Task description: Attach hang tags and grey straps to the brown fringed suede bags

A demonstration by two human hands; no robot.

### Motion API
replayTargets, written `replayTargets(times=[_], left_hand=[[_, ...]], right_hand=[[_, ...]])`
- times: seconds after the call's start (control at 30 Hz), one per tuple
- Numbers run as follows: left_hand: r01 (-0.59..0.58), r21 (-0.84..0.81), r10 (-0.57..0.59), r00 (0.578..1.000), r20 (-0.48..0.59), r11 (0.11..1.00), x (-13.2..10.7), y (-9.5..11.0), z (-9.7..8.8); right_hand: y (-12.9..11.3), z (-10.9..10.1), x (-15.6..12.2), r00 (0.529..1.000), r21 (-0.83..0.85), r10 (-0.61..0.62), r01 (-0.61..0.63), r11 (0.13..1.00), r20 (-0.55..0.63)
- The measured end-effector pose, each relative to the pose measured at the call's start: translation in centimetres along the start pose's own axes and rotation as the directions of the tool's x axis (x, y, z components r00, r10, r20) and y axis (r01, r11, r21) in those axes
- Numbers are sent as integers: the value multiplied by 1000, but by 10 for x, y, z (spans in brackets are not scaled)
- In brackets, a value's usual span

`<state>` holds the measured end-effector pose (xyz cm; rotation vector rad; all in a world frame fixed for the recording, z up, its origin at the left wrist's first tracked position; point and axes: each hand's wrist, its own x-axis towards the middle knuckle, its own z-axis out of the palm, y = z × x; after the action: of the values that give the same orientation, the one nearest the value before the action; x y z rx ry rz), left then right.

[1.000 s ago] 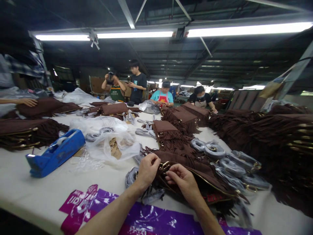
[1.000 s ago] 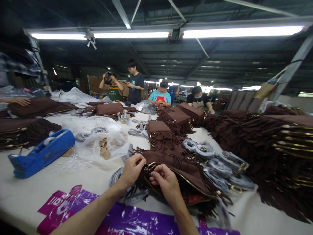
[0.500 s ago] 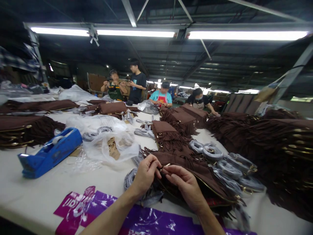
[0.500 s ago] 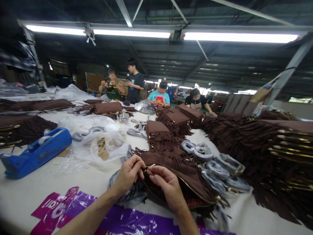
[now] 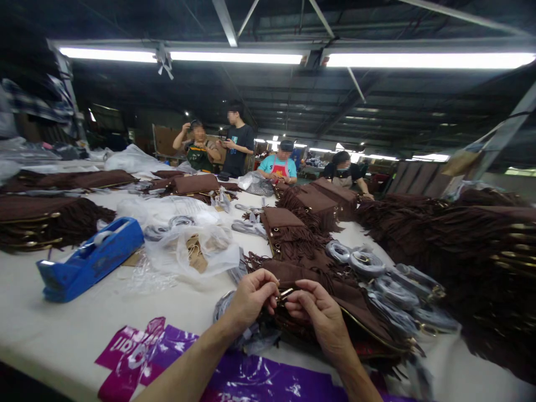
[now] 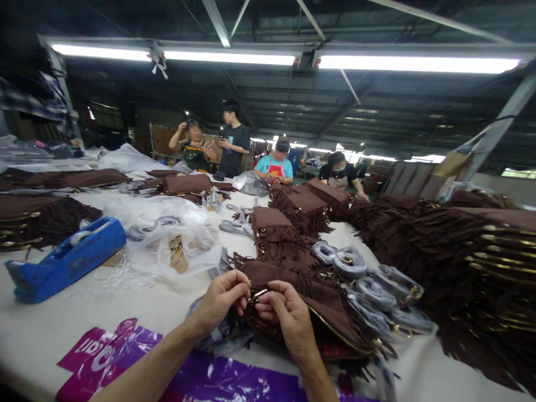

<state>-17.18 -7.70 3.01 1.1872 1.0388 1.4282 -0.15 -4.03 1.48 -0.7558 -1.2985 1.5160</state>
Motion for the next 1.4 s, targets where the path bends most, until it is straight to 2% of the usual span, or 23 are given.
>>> replayTargets(times=[0.1,0.2,0.37,0.67,0.83,1.03,1.13,1.2,1.27,1.33,1.4], left_hand=[[-76,202,75,997,9,976,-3,-1,1],[-211,416,213,976,42,885,-7,-1,3],[-273,562,268,959,94,781,-11,-1,9],[-276,614,283,955,89,740,-10,-5,11],[-258,645,297,954,50,719,-11,-10,14],[-265,687,327,944,41,677,-11,-18,19],[-285,682,317,945,81,674,-11,-12,17],[-325,682,334,934,125,655,-11,-2,7],[-350,720,367,919,141,599,-11,12,-10],[-311,794,358,925,128,521,-10,24,-32],[-244,859,272,954,129,449,-8,31,-52]], right_hand=[[0,0,-1,1000,-10,-6,6,1000,15],[2,0,-2,999,-58,-16,19,998,49],[8,0,0,994,-179,-69,84,980,88],[13,-3,2,978,-324,-143,186,928,153],[13,0,2,931,-449,-295,364,816,216],[16,1,2,900,-545,-351,436,716,259],[14,-1,3,882,-583,-381,469,663,276],[11,0,1,855,-605,-431,511,610,288],[7,5,-7,795,-634,-512,585,506,325],[5,17,-21,698,-651,-561,682,332,446],[7,36,-38,610,-644,-514,753,138,603]])
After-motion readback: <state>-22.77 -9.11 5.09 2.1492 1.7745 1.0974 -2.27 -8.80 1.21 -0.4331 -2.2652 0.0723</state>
